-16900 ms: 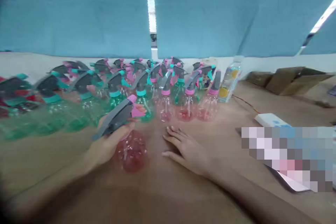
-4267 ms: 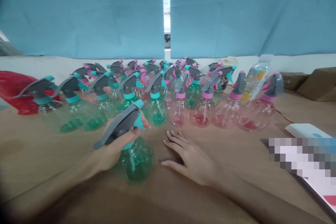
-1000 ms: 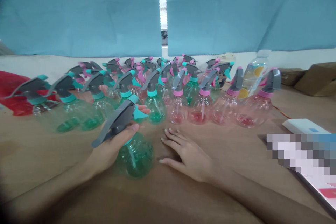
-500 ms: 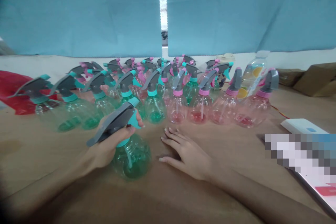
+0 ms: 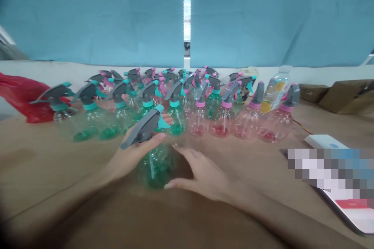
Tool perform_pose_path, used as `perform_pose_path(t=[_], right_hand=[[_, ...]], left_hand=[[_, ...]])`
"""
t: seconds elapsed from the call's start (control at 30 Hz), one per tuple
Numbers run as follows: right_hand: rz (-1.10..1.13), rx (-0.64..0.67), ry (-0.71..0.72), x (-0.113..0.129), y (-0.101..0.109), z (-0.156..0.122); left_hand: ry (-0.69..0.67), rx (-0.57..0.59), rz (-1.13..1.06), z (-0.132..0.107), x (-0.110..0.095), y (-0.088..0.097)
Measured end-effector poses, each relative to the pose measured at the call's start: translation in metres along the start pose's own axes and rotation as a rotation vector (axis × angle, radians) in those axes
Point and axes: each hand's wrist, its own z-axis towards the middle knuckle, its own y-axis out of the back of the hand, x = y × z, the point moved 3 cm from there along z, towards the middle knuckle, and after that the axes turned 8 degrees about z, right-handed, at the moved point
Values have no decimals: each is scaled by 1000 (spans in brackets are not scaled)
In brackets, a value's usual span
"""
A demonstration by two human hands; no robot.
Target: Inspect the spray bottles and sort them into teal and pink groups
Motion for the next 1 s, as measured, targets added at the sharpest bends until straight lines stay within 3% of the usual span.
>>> perform_pose_path(t=[0.23,0.43,0.57,0.83,0.9,1.0], right_hand=[[71,-92,20,39,-23,17],[34,-60,-10,56,-49,40],[9,1,28,79,-73,64],[-136,155,195,129,-123,128],[-126,126,189,137,-126,154],[-104,46,175,148,-126,194]], left_hand=[[-18,41,-4,-14,3,11],[-23,-18,225,-49,16,53],[-20,-99,417,-83,45,83],[200,-359,389,-136,110,152],[276,-391,409,-142,125,174],[283,-491,426,-145,146,207]])
